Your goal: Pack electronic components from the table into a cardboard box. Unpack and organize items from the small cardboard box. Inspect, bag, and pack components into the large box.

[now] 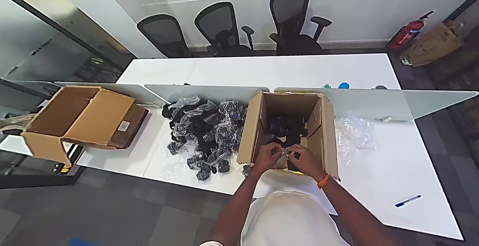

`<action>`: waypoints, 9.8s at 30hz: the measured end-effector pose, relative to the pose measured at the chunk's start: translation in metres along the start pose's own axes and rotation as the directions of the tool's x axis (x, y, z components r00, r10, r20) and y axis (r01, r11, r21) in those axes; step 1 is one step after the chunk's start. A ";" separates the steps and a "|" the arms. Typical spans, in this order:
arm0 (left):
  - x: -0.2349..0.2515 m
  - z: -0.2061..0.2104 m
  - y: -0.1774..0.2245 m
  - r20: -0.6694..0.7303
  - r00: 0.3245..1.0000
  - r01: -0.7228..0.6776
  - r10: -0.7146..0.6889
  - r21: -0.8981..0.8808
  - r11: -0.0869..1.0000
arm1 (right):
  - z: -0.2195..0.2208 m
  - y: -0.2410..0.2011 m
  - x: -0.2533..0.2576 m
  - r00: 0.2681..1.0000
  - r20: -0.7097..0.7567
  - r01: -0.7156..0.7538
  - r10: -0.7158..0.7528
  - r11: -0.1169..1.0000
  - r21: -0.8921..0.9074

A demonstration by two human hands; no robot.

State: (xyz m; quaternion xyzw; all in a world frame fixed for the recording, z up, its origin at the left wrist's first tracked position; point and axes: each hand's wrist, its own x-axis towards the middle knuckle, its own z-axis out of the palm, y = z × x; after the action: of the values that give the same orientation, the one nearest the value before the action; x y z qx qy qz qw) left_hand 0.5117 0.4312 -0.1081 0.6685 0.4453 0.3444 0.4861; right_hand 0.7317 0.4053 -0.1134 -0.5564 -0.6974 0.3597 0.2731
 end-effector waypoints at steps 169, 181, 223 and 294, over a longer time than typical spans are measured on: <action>0.060 -0.003 0.081 -0.097 0.971 -0.227 0.220 -0.073 0.971 | -0.099 -0.005 -0.061 0.704 -0.671 0.143 0.232 0.879 0.455; -0.015 0.011 0.002 0.027 0.993 -0.119 0.118 0.392 0.912 | -0.120 0.190 -0.038 0.319 -0.675 -0.257 0.666 0.746 0.614; -0.001 0.024 0.027 0.099 0.960 0.280 -0.262 -0.324 0.904 | -0.030 -0.016 -0.017 0.985 0.173 -0.115 0.013 0.794 0.597; -0.147 -0.042 -0.206 -0.077 0.789 0.492 -0.610 0.673 0.552 | 0.049 -0.038 -0.006 0.973 -0.179 0.056 -0.142 0.908 -0.415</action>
State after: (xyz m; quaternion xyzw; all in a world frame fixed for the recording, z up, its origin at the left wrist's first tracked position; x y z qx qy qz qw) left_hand 0.3669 0.3358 -0.2968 0.6469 0.6821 -0.0639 0.3349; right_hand 0.6726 0.3854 -0.1121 -0.5989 -0.7525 0.1327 0.2398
